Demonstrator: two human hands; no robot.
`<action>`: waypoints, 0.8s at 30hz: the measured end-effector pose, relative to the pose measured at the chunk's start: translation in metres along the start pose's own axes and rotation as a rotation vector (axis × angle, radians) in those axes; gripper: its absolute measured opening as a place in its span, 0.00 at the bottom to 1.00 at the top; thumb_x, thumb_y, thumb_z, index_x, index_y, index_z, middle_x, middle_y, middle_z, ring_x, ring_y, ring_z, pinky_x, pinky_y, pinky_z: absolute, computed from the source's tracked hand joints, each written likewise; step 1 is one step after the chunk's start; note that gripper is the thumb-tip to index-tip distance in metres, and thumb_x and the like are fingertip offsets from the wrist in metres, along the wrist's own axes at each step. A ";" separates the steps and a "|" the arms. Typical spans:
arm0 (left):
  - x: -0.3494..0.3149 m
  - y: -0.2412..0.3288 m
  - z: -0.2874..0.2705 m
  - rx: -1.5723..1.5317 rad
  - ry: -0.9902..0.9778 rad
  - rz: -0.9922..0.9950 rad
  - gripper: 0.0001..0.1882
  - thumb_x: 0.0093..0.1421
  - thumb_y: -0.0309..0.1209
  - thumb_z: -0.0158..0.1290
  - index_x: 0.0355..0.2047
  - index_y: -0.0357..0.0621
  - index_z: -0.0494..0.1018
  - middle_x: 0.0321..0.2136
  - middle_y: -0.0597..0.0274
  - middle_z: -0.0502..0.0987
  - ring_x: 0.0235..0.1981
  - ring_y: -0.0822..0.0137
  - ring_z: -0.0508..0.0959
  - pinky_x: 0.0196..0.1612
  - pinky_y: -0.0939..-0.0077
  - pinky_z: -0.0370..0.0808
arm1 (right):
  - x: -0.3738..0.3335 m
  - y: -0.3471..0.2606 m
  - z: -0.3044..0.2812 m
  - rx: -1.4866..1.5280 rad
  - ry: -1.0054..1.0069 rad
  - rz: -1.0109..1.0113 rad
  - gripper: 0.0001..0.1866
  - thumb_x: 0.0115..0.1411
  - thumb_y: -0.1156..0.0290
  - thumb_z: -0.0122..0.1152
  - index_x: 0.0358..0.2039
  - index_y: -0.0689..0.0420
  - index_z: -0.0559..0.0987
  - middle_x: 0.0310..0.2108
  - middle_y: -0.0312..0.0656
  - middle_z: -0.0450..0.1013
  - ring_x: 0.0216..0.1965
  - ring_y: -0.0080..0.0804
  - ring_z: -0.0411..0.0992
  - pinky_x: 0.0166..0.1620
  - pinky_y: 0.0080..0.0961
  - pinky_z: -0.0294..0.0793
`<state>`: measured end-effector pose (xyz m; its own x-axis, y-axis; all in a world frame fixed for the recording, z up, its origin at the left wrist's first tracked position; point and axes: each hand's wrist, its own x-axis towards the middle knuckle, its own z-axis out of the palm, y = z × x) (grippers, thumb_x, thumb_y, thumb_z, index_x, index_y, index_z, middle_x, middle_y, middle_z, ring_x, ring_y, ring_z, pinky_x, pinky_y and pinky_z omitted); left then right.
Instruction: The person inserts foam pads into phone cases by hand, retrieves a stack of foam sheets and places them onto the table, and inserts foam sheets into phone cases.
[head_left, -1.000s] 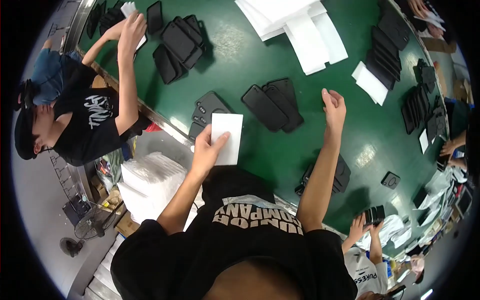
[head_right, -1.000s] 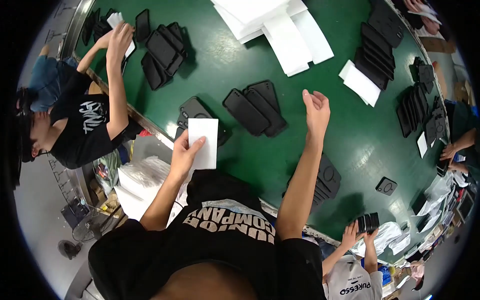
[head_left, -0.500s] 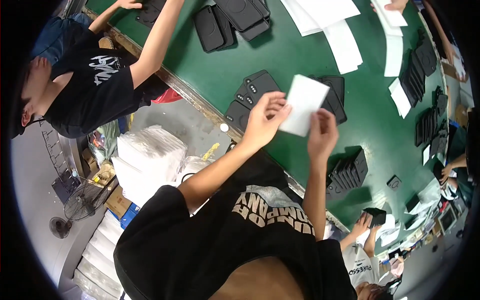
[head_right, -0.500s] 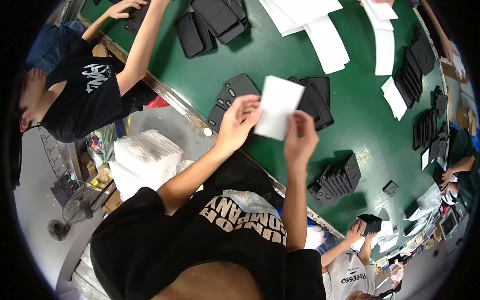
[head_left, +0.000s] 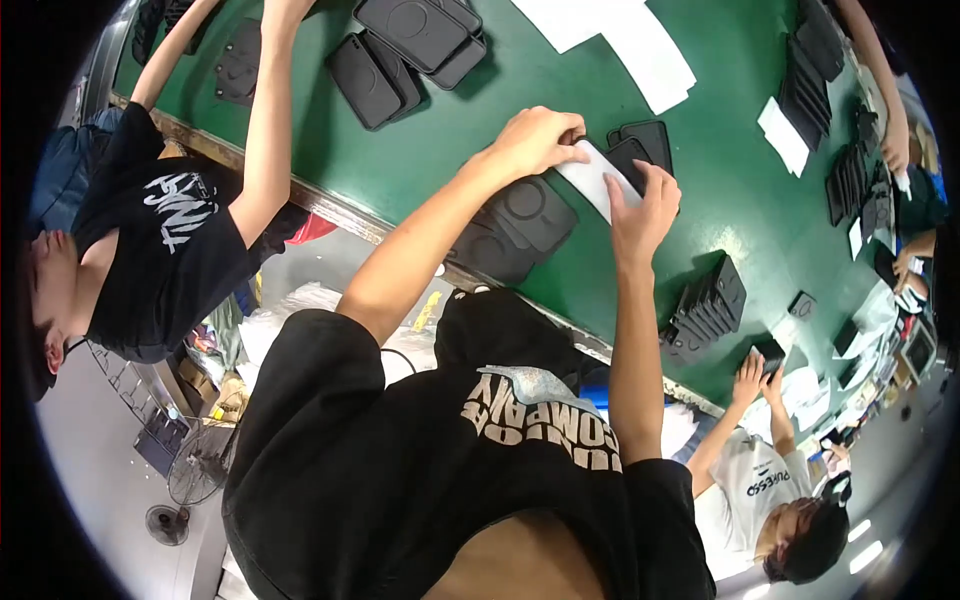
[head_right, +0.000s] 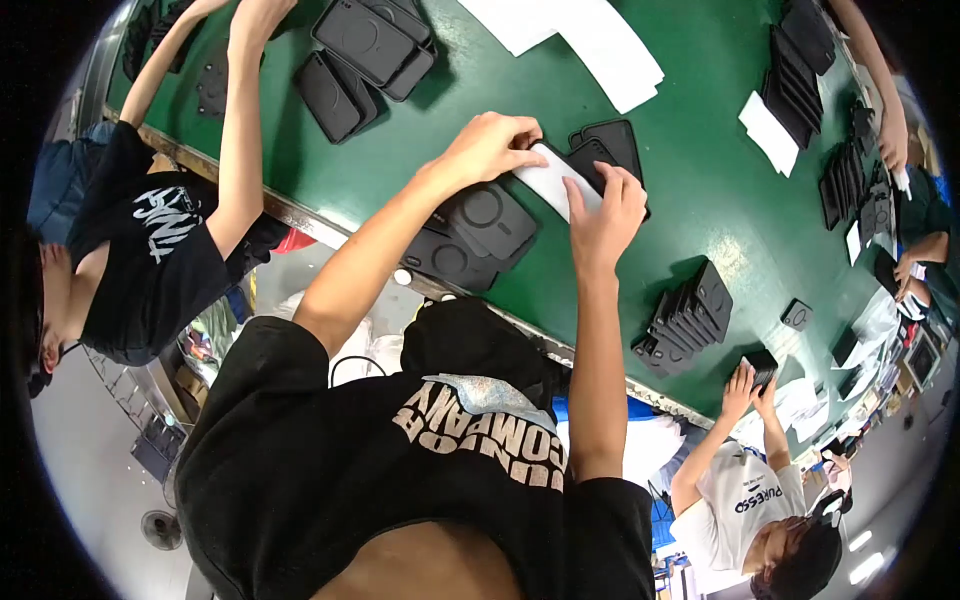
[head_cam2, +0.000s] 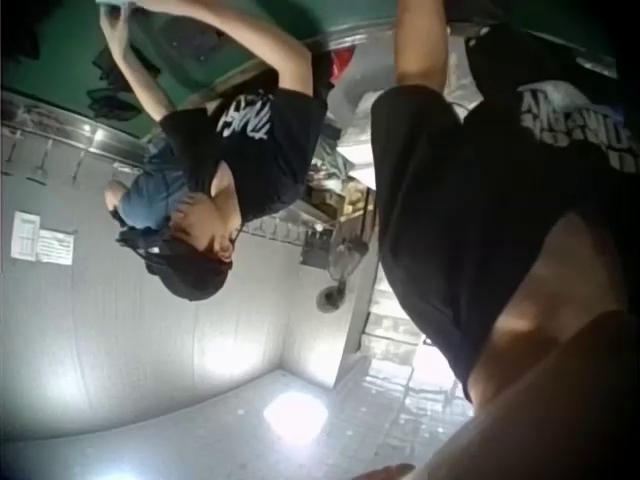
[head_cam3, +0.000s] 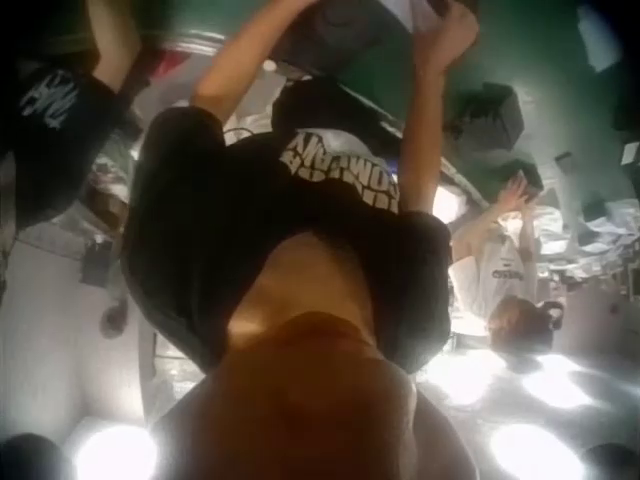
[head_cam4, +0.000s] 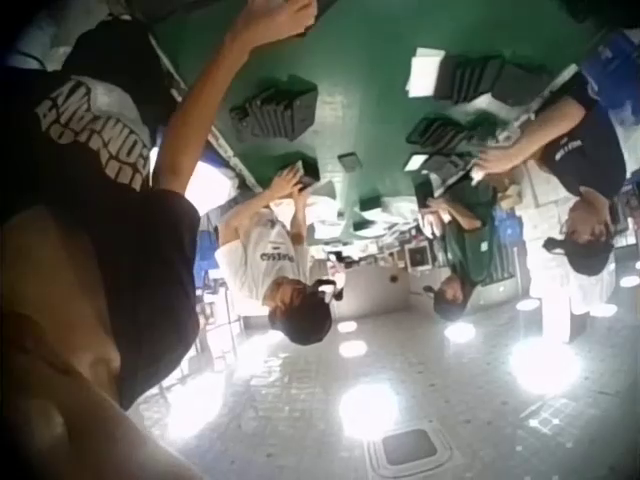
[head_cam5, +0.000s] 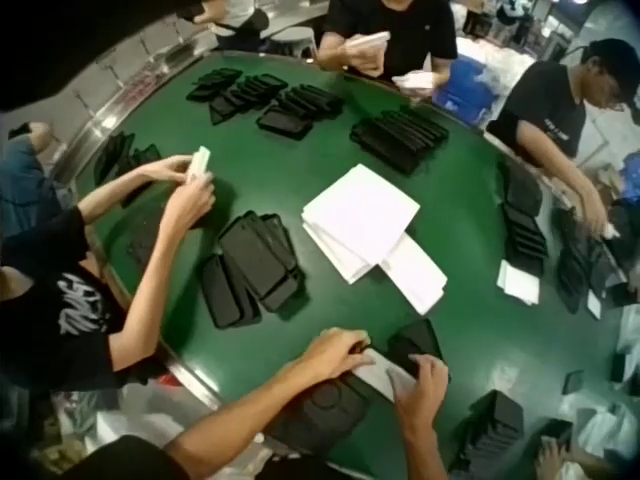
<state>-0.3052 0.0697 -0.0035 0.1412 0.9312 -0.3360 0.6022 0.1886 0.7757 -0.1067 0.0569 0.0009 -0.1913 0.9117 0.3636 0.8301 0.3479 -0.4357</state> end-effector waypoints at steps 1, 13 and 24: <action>-0.004 -0.002 -0.007 -0.047 0.020 0.039 0.10 0.51 0.26 0.59 0.35 0.40 0.76 0.29 0.59 0.78 0.24 0.62 0.75 0.31 0.71 0.72 | -0.003 0.004 -0.007 0.049 -0.093 0.038 0.11 0.51 0.76 0.63 0.37 0.53 0.80 0.30 0.34 0.73 0.28 0.31 0.69 0.36 0.28 0.69; -0.065 -0.016 -0.022 0.508 0.191 0.558 0.14 0.50 0.28 0.55 0.39 0.51 0.76 0.43 0.67 0.77 0.49 0.64 0.73 0.56 0.64 0.67 | -0.090 -0.020 -0.002 0.000 -0.186 -0.101 0.19 0.43 0.78 0.64 0.39 0.53 0.80 0.35 0.36 0.74 0.32 0.33 0.72 0.36 0.26 0.69; -0.046 0.015 -0.005 0.538 -0.058 0.527 0.11 0.51 0.32 0.54 0.37 0.51 0.74 0.40 0.64 0.74 0.44 0.64 0.73 0.58 0.62 0.64 | -0.034 -0.029 -0.026 0.053 -0.220 -0.115 0.15 0.46 0.77 0.65 0.38 0.56 0.80 0.34 0.36 0.73 0.29 0.31 0.69 0.33 0.25 0.67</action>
<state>-0.3070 0.0311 0.0261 0.5486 0.8355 -0.0317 0.7423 -0.4692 0.4784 -0.1110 0.0100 0.0228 -0.3966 0.8892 0.2280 0.7689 0.4575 -0.4467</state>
